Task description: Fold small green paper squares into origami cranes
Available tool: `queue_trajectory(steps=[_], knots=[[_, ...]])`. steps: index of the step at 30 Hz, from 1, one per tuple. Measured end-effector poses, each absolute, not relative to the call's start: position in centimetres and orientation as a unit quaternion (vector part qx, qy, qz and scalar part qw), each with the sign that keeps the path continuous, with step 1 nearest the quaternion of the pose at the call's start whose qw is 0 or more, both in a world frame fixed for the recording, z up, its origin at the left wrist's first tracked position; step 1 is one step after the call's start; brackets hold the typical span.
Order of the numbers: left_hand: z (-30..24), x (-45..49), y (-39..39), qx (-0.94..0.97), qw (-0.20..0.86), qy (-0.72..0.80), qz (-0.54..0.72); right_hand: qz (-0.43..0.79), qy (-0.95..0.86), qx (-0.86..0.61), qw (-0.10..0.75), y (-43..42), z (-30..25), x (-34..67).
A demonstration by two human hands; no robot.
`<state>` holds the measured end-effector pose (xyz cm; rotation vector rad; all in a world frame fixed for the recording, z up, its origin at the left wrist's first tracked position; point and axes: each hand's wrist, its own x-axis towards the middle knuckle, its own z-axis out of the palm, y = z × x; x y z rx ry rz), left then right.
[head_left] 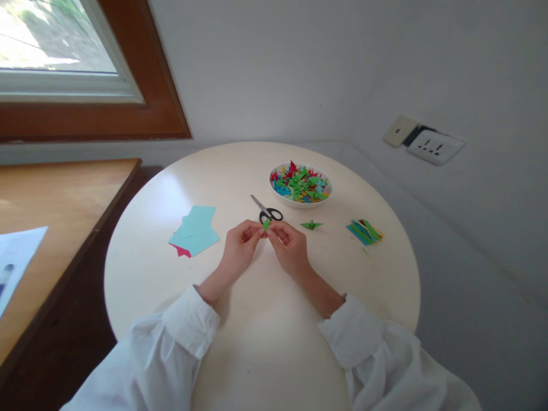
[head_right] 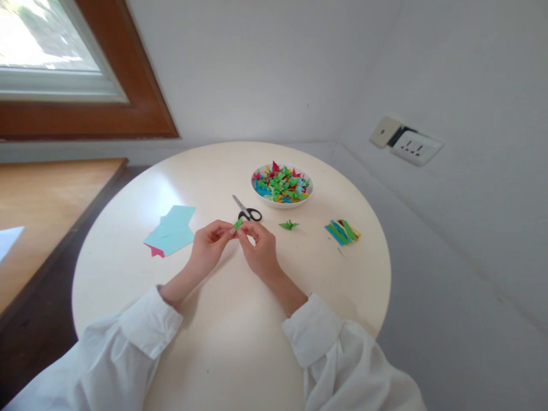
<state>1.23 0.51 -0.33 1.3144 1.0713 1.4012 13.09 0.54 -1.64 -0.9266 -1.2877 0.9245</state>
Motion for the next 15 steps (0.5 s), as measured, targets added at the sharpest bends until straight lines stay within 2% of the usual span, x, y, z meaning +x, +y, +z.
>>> queue_trajectory(steps=[9,15], knots=[[-0.42,1.13,0.49,0.554,0.429,0.453,0.551,0.439,-0.510,-0.415,0.613,0.58,-1.15,13.06],[-0.26,1.24,0.27,0.532,0.463,0.439,0.557,0.450,-0.490,-0.415,0.620,0.69,-0.99,13.00]])
